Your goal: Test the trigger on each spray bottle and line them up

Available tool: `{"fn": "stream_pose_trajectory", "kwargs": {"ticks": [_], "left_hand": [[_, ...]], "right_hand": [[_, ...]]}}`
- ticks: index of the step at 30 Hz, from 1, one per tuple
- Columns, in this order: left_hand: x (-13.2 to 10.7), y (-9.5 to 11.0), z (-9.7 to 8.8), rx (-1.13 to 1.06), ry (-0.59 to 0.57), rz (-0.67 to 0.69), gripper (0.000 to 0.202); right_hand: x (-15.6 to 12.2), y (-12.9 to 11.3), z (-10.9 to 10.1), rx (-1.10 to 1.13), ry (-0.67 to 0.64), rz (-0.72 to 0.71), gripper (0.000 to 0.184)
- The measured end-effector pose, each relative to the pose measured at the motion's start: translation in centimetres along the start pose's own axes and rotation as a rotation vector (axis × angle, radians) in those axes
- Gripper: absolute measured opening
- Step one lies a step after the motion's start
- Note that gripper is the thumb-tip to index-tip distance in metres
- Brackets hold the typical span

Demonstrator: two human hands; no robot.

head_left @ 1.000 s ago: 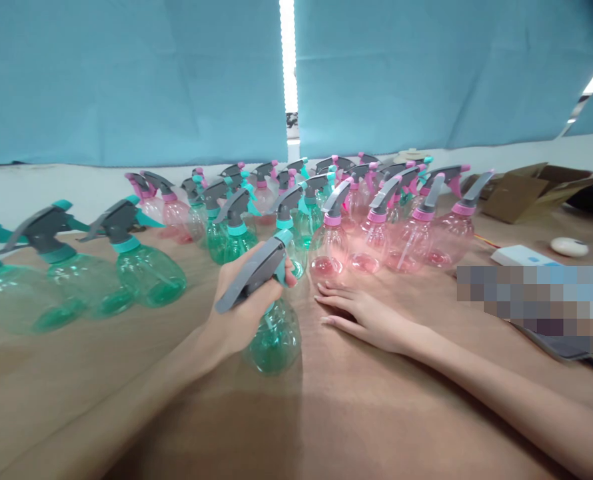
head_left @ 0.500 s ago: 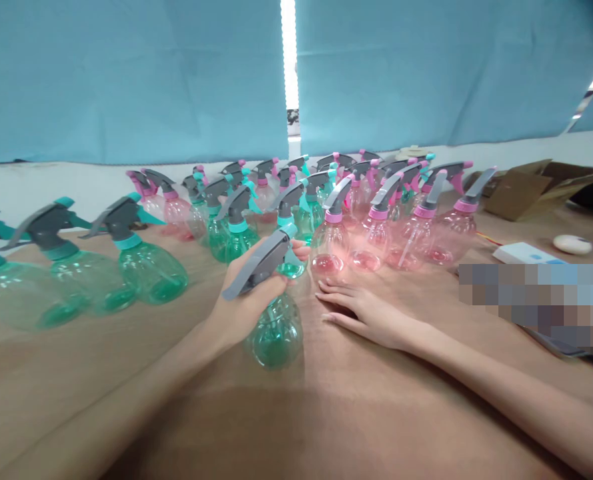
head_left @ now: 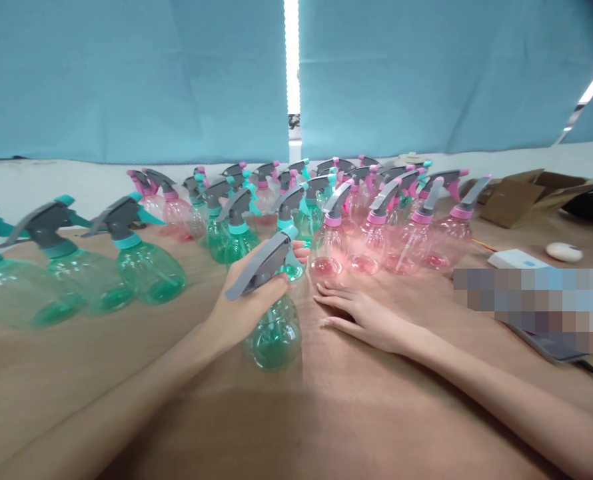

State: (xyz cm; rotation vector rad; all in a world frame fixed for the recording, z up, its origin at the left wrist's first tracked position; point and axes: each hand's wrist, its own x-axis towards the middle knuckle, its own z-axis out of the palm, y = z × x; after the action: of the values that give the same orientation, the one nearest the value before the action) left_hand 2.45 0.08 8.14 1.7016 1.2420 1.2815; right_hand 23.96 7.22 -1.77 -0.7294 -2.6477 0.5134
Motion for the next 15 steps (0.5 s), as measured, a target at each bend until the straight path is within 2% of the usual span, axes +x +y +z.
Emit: {"fn": "stream_pose_trajectory", "kwargs": {"ticks": [6,15], "left_hand": [[0.07,-0.35,0.24,-0.056,0.007,-0.003,0.038],[-0.07,-0.52,-0.16,0.075,0.027,0.020,0.028]], "right_hand": [[0.04,-0.05,0.04,-0.014,-0.005,-0.002,0.055],[0.03,-0.21,0.09,0.002,0.009,0.005,0.053]]}}
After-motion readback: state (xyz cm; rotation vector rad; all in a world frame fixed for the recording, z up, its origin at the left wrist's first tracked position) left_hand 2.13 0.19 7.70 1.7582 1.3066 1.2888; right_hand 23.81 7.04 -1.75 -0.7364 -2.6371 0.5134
